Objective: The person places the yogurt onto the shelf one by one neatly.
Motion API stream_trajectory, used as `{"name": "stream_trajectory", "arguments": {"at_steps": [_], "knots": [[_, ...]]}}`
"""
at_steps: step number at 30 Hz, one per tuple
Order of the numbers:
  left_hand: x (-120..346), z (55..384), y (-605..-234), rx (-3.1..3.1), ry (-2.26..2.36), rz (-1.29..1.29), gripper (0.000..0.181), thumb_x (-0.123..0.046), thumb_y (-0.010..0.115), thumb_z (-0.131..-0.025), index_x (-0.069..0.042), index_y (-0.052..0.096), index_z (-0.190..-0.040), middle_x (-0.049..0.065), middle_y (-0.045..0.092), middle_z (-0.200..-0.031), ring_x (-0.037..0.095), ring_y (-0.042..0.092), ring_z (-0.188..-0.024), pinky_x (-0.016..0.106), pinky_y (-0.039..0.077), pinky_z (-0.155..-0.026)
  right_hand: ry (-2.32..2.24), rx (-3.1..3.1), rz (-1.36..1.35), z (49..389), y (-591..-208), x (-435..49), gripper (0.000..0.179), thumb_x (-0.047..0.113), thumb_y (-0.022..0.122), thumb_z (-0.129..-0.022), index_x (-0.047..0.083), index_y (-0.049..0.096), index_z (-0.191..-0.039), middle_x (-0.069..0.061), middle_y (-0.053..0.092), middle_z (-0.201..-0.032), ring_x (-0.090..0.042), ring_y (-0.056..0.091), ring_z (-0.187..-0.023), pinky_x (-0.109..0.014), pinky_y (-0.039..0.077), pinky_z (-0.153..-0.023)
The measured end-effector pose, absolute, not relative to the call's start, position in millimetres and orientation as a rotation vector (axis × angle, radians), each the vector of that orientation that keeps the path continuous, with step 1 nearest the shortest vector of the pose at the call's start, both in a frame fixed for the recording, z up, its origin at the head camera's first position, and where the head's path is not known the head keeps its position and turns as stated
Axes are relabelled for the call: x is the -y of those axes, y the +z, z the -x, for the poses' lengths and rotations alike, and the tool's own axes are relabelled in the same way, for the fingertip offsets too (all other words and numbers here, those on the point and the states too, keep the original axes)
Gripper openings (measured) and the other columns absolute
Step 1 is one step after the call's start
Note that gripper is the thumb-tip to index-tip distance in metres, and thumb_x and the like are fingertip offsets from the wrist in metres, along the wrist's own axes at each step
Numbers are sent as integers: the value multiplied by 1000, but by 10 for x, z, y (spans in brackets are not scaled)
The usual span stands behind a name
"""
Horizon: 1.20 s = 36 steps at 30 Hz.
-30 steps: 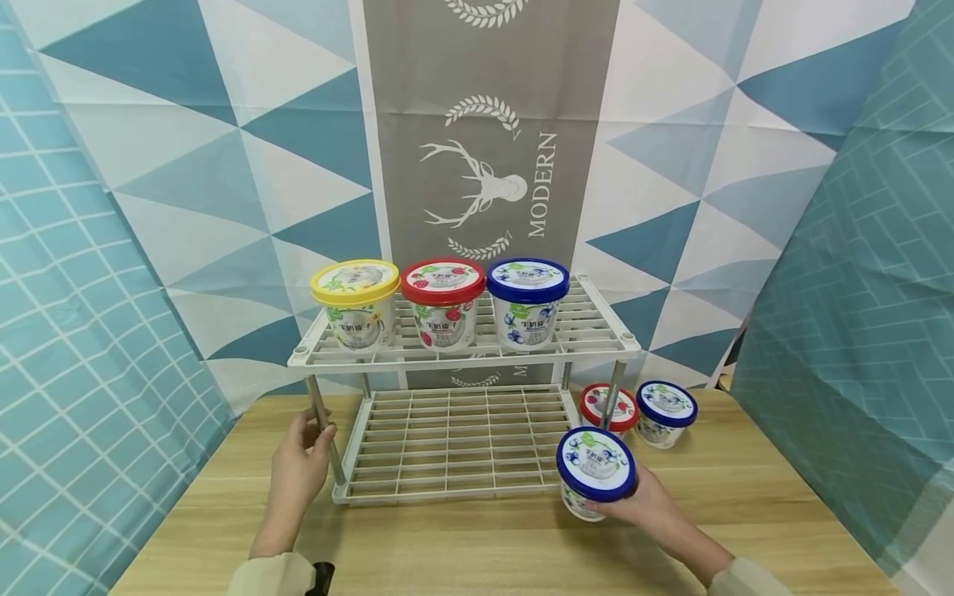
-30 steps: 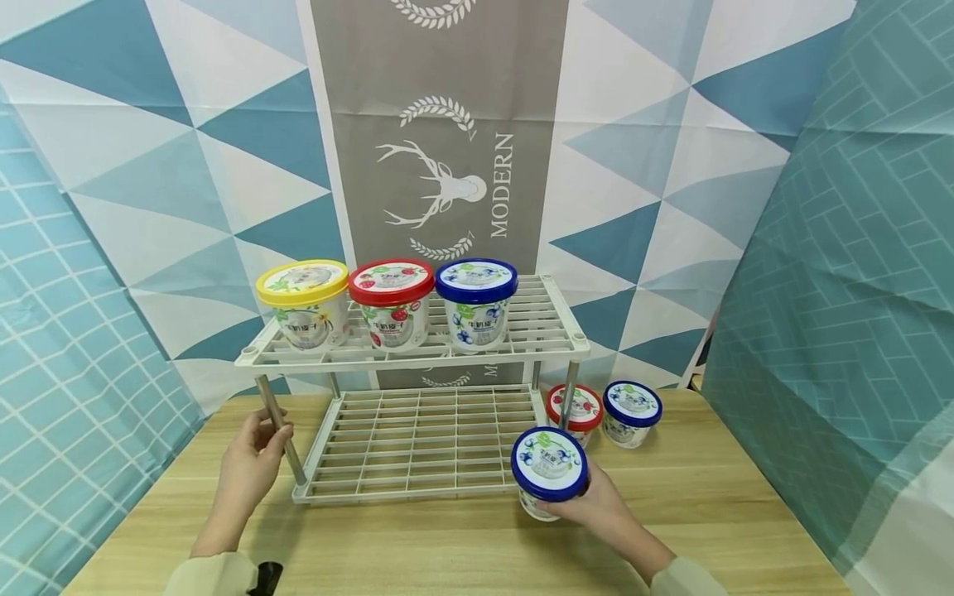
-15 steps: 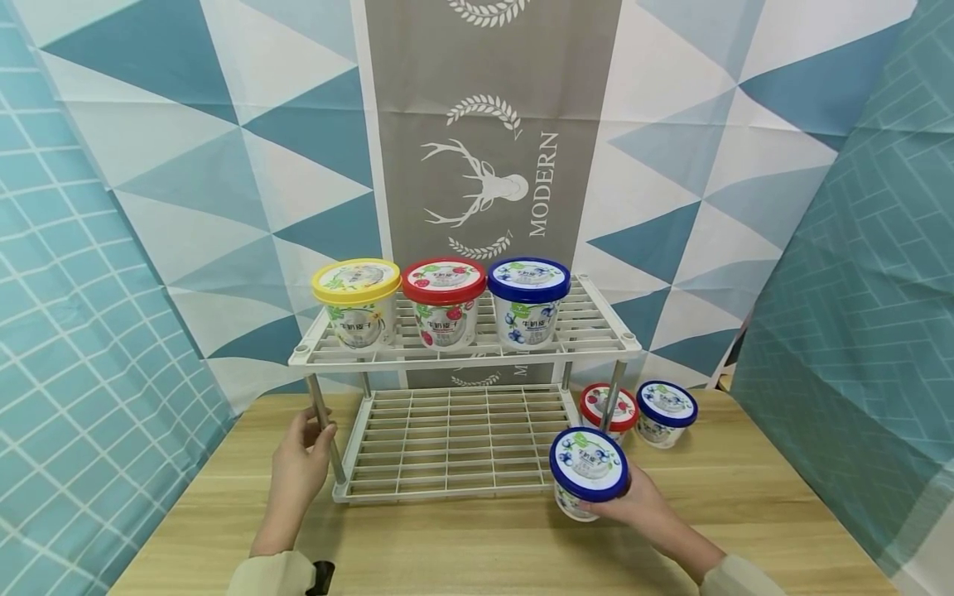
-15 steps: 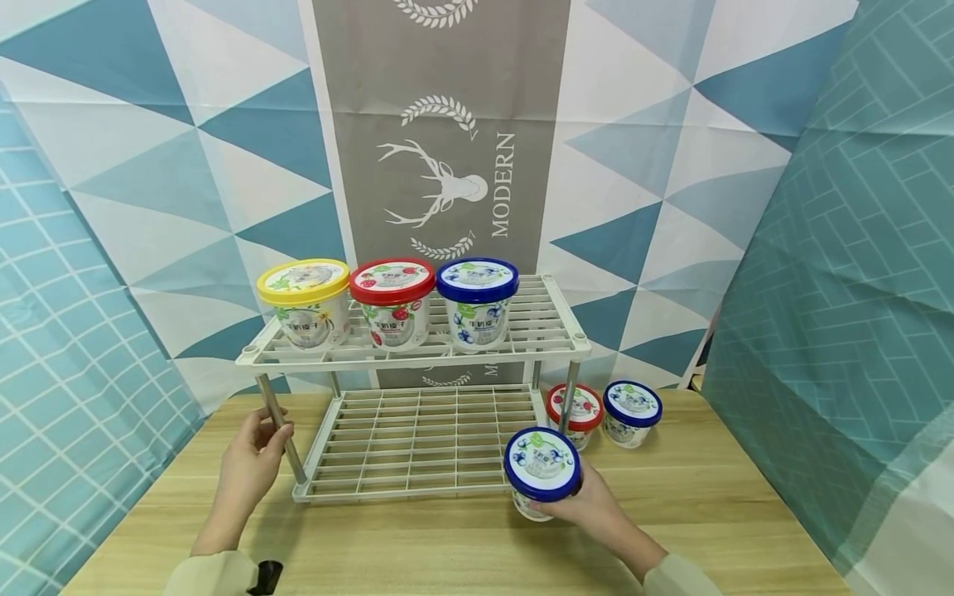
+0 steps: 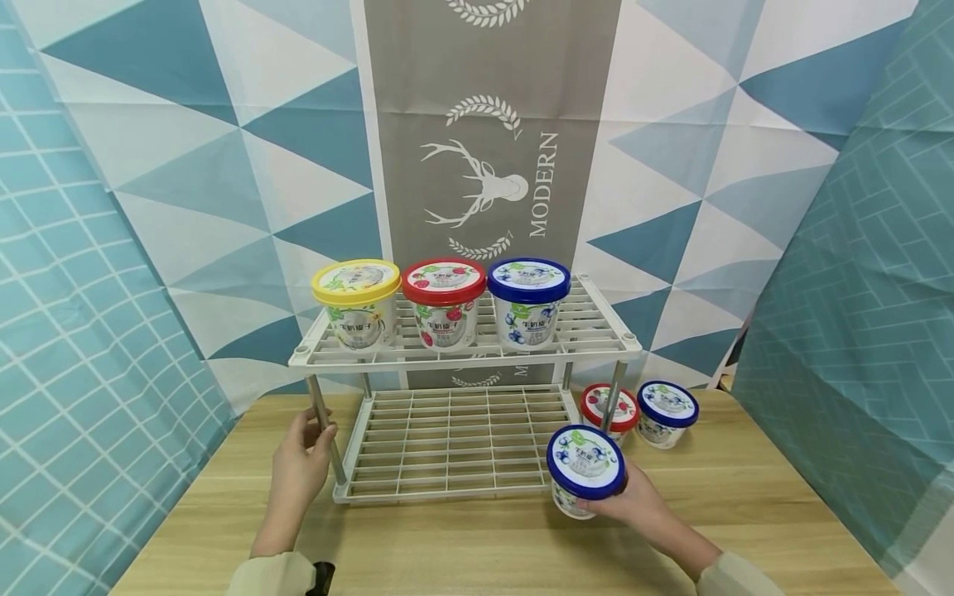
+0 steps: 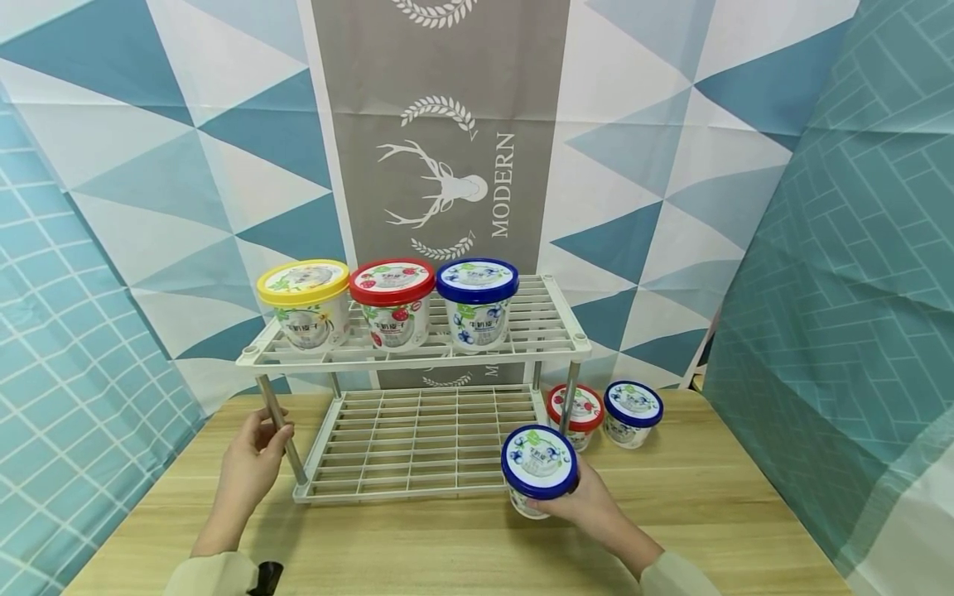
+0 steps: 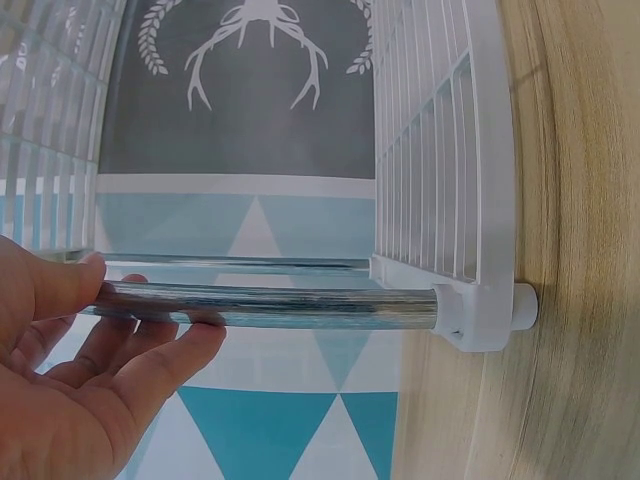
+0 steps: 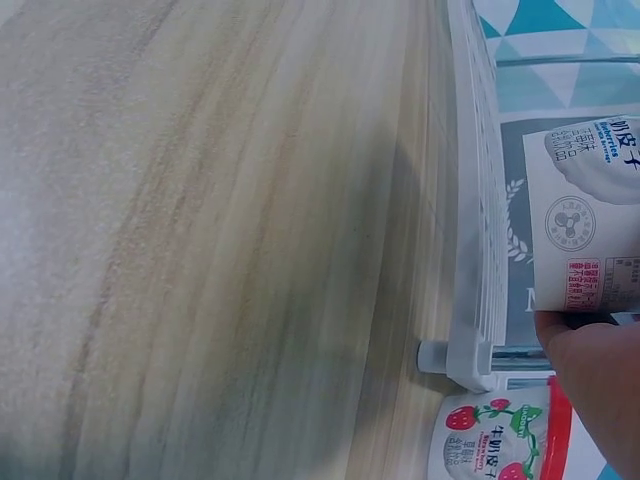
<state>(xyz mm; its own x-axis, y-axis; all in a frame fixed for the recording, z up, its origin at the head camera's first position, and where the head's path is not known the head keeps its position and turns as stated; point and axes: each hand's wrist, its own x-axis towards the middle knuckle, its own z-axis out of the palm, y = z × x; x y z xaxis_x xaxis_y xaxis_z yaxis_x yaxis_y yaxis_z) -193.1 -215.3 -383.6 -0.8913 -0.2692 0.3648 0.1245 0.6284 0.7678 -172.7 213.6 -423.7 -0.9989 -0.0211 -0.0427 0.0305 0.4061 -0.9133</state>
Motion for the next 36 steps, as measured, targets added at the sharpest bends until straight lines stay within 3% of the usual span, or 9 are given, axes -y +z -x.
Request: {"name": "stream_trajectory", "arguments": {"at_steps": [36], "knots": [[2165,1932,-3835,2421,-1202,-122,28,-13,50,-97,-5,49,-124,25,62,-113,39,60,-103,55,44,-85,-1697,-2553,45,1767,-4214,-2056,92,13,85,-65,3,33,-140,-23,48,-135,-43,46,-124,-52,43,-97]]}}
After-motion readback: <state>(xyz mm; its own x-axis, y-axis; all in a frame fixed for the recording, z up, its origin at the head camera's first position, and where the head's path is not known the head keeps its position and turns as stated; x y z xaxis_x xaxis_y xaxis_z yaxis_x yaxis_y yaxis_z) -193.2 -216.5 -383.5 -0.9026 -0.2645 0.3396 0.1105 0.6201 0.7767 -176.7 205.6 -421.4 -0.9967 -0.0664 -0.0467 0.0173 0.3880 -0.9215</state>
